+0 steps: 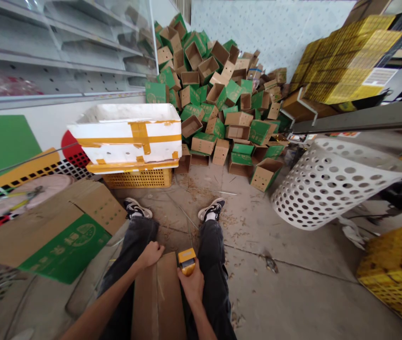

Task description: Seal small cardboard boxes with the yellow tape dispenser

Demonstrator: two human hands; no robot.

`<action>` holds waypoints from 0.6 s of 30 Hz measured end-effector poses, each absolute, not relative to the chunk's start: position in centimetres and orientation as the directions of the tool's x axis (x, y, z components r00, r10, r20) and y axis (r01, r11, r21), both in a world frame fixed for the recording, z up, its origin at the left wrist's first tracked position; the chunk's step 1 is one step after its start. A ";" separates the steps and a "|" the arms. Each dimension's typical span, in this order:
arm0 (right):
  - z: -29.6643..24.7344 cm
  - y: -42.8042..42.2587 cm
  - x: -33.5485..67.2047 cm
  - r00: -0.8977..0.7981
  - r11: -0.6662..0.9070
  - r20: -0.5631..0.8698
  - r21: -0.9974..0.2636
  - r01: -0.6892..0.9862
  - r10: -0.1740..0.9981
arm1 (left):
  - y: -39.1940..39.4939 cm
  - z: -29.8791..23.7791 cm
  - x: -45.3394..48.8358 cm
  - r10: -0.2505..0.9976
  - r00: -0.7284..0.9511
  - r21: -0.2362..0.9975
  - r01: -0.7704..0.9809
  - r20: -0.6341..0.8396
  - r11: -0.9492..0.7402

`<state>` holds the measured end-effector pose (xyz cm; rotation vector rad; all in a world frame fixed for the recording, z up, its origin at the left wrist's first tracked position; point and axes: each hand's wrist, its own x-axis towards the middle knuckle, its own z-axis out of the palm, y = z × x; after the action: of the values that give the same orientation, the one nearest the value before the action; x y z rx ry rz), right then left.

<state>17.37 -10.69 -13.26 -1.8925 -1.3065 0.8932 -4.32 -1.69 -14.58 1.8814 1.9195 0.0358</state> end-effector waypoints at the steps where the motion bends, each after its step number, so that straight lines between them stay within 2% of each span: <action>1: -13.4 -10.7 17.4 0.268 -0.282 -0.165 -0.824 0.491 0.949 | -1.7 -14.6 -4.3 0.956 0.031 0.327 0.942 -0.292 0.070; 18: -13.4 -10.3 17.6 0.246 -0.284 -0.177 -0.804 0.522 0.953 | -2.0 -13.8 -3.9 0.973 0.059 0.256 0.967 -0.223 0.000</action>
<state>17.60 -10.27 -13.38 -1.9090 -1.3417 0.9044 -3.85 -1.97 -13.82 2.0064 1.9470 0.0257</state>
